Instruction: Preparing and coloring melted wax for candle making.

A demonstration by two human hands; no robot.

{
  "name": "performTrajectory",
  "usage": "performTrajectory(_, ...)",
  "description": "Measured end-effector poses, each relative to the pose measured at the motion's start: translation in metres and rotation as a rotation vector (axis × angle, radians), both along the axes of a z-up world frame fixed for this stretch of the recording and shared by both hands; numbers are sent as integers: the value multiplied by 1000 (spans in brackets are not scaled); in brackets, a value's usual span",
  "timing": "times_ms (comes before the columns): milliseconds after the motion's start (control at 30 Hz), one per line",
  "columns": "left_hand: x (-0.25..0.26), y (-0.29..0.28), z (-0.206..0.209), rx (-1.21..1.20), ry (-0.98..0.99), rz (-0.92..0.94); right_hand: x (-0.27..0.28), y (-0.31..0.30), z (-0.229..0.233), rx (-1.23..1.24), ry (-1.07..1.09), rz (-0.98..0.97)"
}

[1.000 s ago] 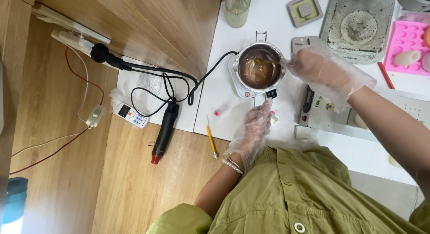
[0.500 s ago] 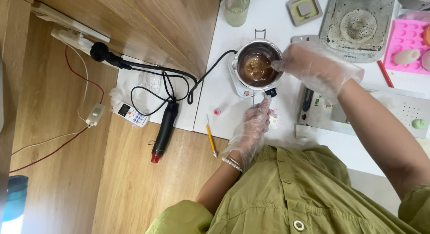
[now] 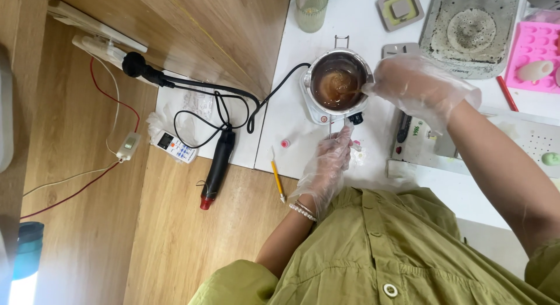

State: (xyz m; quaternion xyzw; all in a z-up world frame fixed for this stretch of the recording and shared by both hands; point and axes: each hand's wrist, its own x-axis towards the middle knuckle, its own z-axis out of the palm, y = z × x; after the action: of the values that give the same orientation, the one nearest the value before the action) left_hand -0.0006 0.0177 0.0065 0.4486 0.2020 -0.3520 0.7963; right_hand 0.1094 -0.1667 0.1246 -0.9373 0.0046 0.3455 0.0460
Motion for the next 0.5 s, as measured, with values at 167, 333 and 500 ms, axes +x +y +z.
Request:
performTrajectory(167,1,-1,3,83,16,-18,-4,7,29,65,-62,-147)
performTrajectory(333,0,-2,12,74,13,-18,-3,-10,-23,215,-33,-155)
performTrajectory(500,3,3,16,85,-3,-49,6,-13,-32,133,55,-136)
